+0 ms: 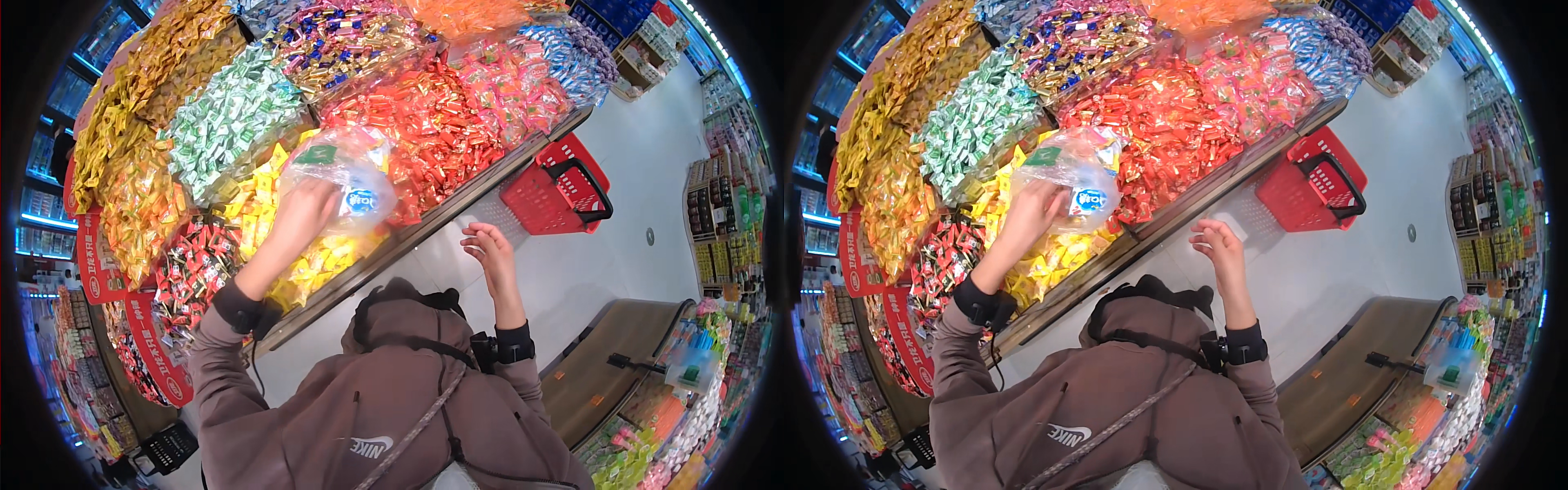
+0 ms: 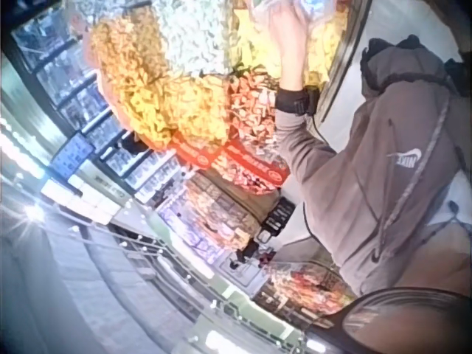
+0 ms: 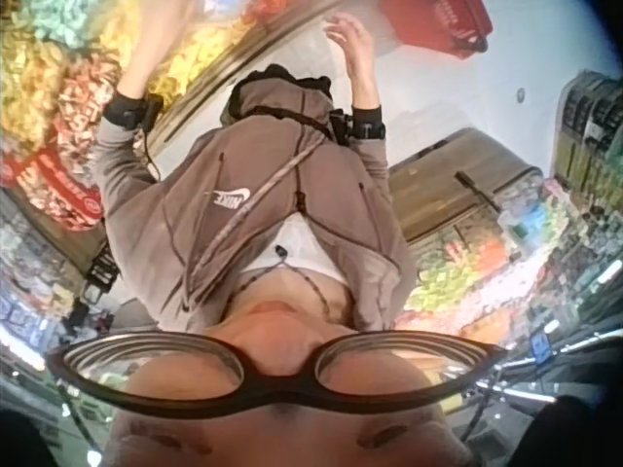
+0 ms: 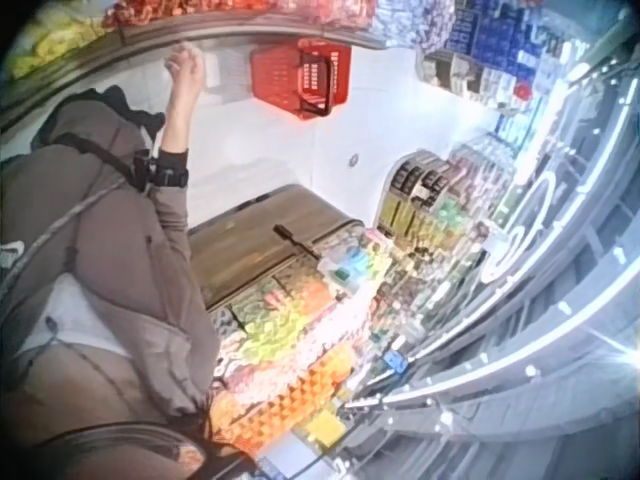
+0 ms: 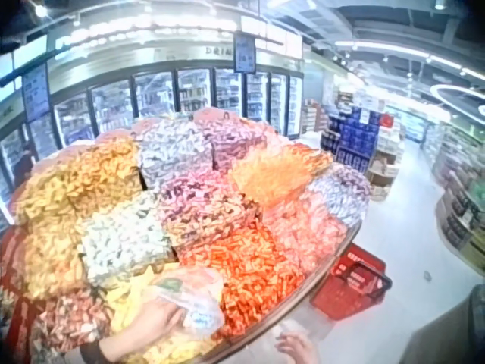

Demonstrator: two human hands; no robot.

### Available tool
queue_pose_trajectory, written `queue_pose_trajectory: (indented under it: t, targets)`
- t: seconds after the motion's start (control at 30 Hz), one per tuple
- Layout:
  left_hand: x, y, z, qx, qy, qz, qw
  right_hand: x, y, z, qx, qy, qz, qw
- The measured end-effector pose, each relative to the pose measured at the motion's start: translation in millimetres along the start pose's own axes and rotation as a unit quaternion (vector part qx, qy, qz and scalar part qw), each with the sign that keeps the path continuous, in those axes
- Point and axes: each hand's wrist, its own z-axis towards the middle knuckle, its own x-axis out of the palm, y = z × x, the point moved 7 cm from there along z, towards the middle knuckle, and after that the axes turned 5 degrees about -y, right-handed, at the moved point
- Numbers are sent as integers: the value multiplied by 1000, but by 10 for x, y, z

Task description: Picking various small candy packets from a supermarket display and inspecting them.

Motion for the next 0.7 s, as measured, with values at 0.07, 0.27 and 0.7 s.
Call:
queue_pose_trajectory:
  t: [0.07,0.27,0.7]
  targets:
    - [157,161,56,-44,12,-32,998,153,-15,-16,-3,5,1,1000]
    - [361,236,231,-67,19,-101,992,489,-54,-88,-9,2,-18,1000]
    - [-317,12,-74,-8,55,-18,998,736,-11,-177,-42,0,-19,999]
